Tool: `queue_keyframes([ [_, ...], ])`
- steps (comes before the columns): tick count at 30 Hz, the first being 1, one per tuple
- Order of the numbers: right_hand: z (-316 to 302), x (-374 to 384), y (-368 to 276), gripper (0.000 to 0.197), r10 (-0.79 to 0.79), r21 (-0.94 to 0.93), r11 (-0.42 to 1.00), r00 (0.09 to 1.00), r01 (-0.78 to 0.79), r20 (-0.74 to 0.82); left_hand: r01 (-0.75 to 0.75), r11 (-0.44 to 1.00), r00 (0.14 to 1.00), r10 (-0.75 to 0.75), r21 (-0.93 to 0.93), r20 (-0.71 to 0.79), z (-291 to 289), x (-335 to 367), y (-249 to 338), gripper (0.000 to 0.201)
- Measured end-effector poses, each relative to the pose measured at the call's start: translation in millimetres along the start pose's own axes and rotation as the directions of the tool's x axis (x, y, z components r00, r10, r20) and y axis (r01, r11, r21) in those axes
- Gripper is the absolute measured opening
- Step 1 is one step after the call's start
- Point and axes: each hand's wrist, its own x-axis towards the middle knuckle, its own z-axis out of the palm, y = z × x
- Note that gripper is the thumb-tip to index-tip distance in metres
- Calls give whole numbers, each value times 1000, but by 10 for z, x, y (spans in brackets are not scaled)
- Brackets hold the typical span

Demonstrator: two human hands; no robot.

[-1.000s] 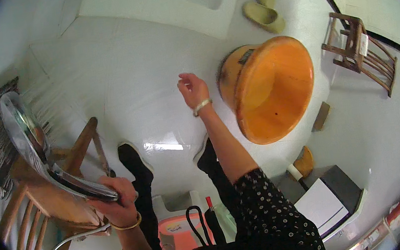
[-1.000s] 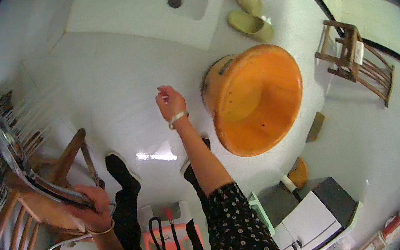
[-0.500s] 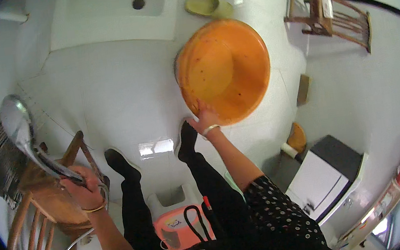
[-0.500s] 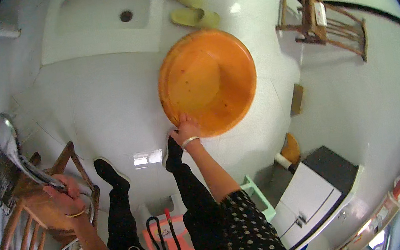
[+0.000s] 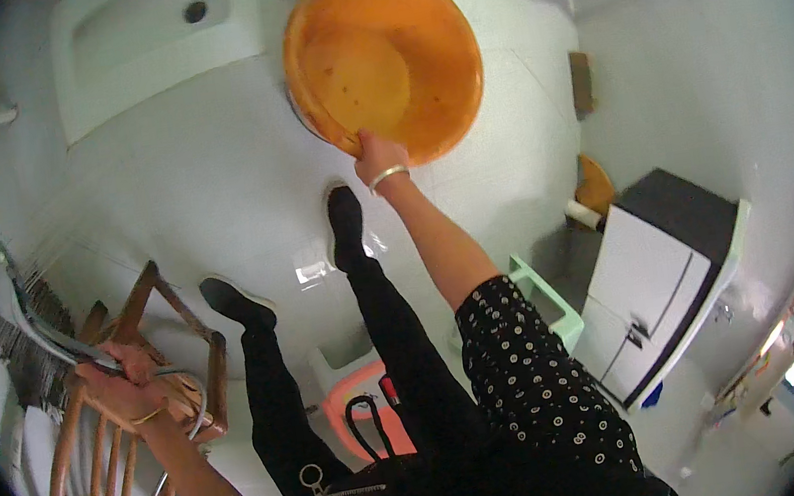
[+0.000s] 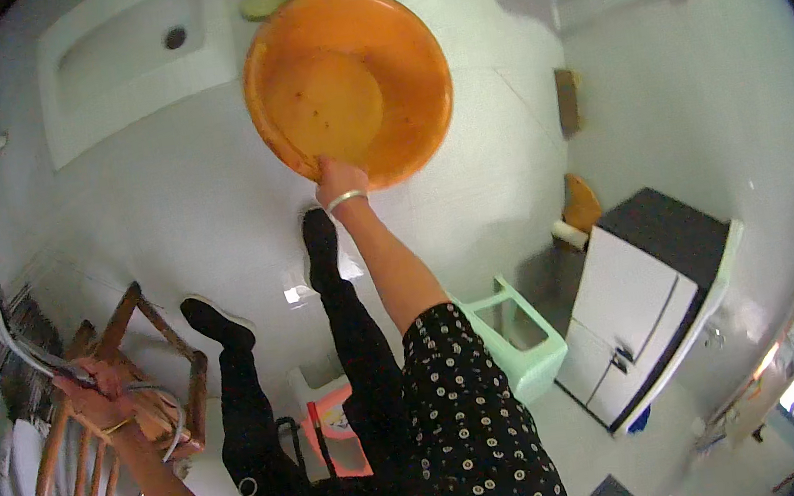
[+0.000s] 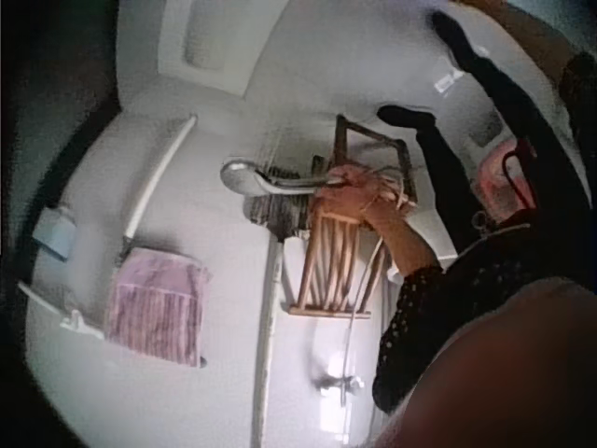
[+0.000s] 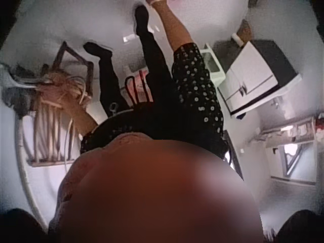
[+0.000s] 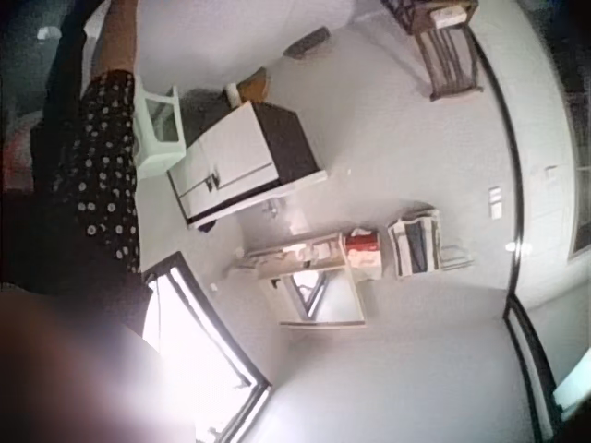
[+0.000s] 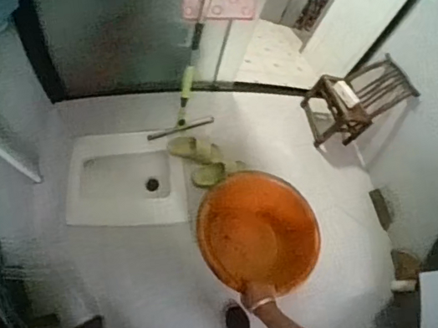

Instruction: The person scrubs the exterior and interior of a wooden bucket with a metal scouring pad at a sink, then rinses it with a handheld shower head. The bucket is placed on the floor after rinsing.

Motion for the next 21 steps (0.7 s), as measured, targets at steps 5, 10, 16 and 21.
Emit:
queue_keyframes([
  [5, -617, -91, 672, 22, -41, -40, 998, 998, 42, 44, 2, 997, 997, 4, 77, -78, 23, 31, 191, 60],
  [10, -533, -687, 1337, 19, -28, -106, 994, 993, 40, 114, 135, 991, 981, -131, 15, -140, 41, 294, 327, 59],
  [16, 228, -1854, 1893, 25, 276, -147, 958, 931, -247, 239, 75, 989, 982, -51, 128, -182, 208, 404, 212, 62],
  [21, 792, -2484, 1937, 31, 529, -27, 842, 816, -538, 232, 85, 986, 981, -58, 143, -184, 435, 425, 111, 62],
])
